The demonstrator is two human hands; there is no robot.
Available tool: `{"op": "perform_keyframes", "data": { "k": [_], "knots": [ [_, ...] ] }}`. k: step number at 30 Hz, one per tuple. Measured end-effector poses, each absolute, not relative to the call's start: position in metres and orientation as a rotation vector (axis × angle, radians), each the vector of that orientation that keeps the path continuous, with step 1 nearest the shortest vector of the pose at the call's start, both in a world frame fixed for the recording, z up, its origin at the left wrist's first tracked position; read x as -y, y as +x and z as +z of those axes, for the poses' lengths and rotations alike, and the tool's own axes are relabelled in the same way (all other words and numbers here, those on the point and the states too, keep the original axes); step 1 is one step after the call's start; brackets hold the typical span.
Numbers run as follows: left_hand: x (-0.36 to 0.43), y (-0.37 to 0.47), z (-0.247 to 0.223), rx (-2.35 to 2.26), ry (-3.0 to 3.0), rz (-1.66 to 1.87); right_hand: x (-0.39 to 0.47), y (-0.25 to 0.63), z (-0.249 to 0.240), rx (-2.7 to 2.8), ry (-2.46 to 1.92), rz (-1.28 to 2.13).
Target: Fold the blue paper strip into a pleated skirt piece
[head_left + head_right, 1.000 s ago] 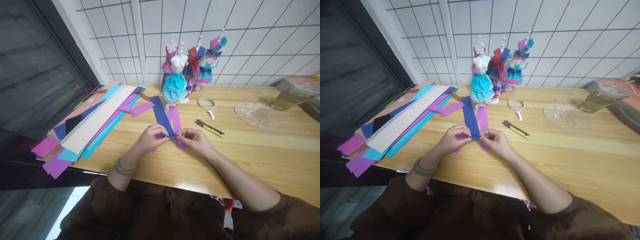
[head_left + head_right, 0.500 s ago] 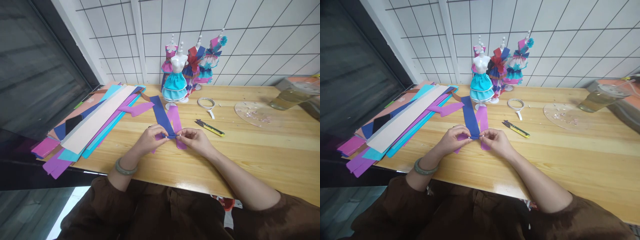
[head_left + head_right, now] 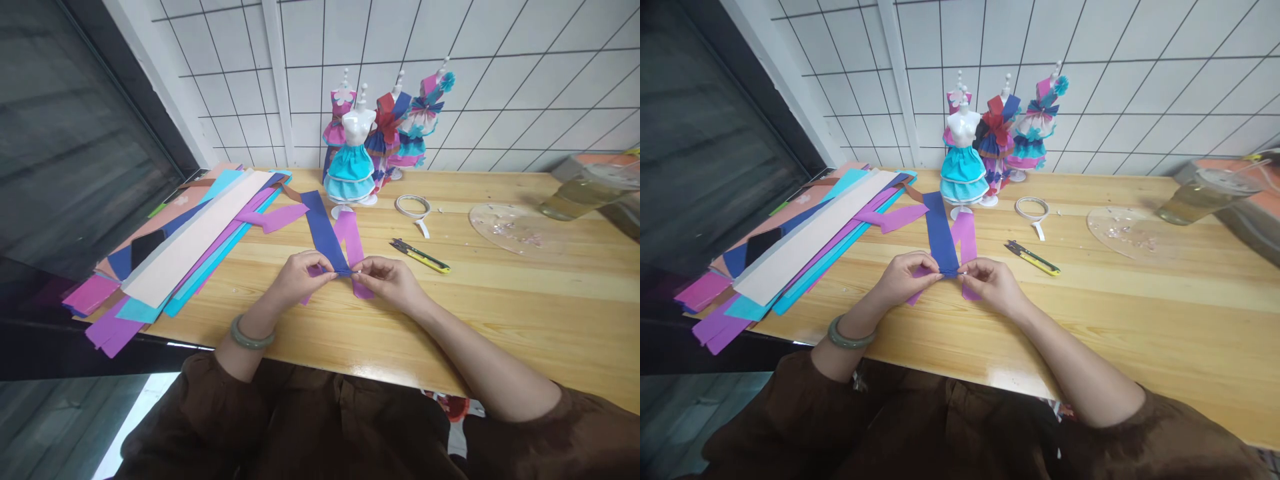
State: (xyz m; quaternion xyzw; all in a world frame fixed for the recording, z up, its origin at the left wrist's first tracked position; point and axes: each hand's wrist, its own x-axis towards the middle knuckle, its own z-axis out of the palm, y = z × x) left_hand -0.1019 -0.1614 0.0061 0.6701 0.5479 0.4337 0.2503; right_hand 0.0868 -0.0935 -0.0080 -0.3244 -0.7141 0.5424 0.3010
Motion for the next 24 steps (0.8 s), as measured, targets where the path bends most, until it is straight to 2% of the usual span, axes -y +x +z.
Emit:
{"op": "perform_keyframes", "data": {
  "k": [8,15,24],
  "knots": [
    [0.1616,-0.1011,0.0027,-1.505,1.686,1.24,0.0937,0.0873,-0.0085,1.933,-0.819,1.406],
    [0.1597,-0.1027,0.0044,-1.421,1.79,1.228,0.0919,0.088,-0.0053,2.023,-0.74,1.28],
    [0.1589,-0.1033,0.0004,-1.35,1.71,1.251,0.0923,0.0892,-0.0097,1.978,-0.786,1.31]
  ]
}}
